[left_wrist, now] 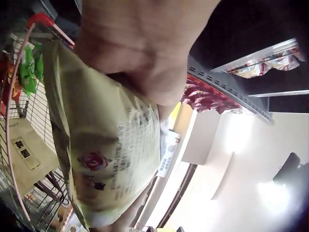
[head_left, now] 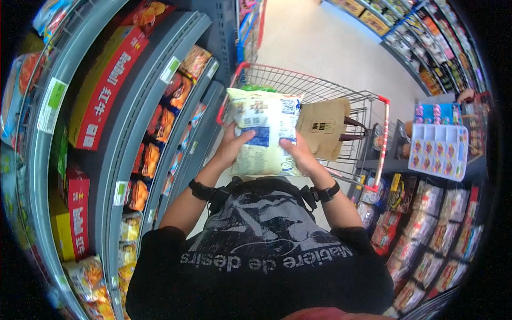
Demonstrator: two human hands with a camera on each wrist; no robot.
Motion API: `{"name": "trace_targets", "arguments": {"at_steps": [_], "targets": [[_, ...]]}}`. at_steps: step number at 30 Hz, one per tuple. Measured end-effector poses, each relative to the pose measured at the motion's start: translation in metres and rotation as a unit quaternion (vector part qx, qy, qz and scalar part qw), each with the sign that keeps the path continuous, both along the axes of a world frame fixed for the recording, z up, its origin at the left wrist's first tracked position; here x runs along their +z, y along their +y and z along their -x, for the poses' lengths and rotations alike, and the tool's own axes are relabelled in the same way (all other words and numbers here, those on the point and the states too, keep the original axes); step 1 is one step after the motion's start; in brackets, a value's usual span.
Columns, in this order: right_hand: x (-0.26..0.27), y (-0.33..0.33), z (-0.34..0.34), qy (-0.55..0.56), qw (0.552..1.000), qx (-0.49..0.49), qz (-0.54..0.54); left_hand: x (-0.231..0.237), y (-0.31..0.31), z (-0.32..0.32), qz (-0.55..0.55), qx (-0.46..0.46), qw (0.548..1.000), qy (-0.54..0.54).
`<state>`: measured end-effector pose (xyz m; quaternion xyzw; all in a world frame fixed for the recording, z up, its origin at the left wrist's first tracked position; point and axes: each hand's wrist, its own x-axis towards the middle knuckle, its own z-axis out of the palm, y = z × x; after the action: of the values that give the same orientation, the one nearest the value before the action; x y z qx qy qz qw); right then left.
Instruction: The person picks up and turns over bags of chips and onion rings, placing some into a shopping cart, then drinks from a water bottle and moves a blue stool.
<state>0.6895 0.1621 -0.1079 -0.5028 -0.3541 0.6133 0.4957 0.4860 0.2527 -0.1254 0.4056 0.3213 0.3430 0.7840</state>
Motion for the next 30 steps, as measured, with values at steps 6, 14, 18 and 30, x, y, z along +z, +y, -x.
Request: {"name": "trace_targets", "arguments": {"at_steps": [6, 14, 18, 30], "targets": [[-0.013, 0.006, -0.025, 0.153, 0.983, 0.023, 0.098, -0.003, -0.001, -0.026, 0.086, 0.001, 0.996, 0.029], [-0.031, 0.013, -0.063, 0.262, 0.95, -0.003, 0.17, -0.03, 0.005, -0.069, 0.201, 0.003, 0.979, 0.03], [-0.04, 0.009, -0.092, 0.127, 0.986, -0.017, 0.105, -0.049, 0.004, -0.097, 0.196, -0.019, 0.98, 0.028], [-0.066, -0.026, -0.174, 0.061, 0.987, -0.126, 0.083, -0.082, -0.002, -0.178, 0.018, -0.041, 0.993, 0.105]]}}
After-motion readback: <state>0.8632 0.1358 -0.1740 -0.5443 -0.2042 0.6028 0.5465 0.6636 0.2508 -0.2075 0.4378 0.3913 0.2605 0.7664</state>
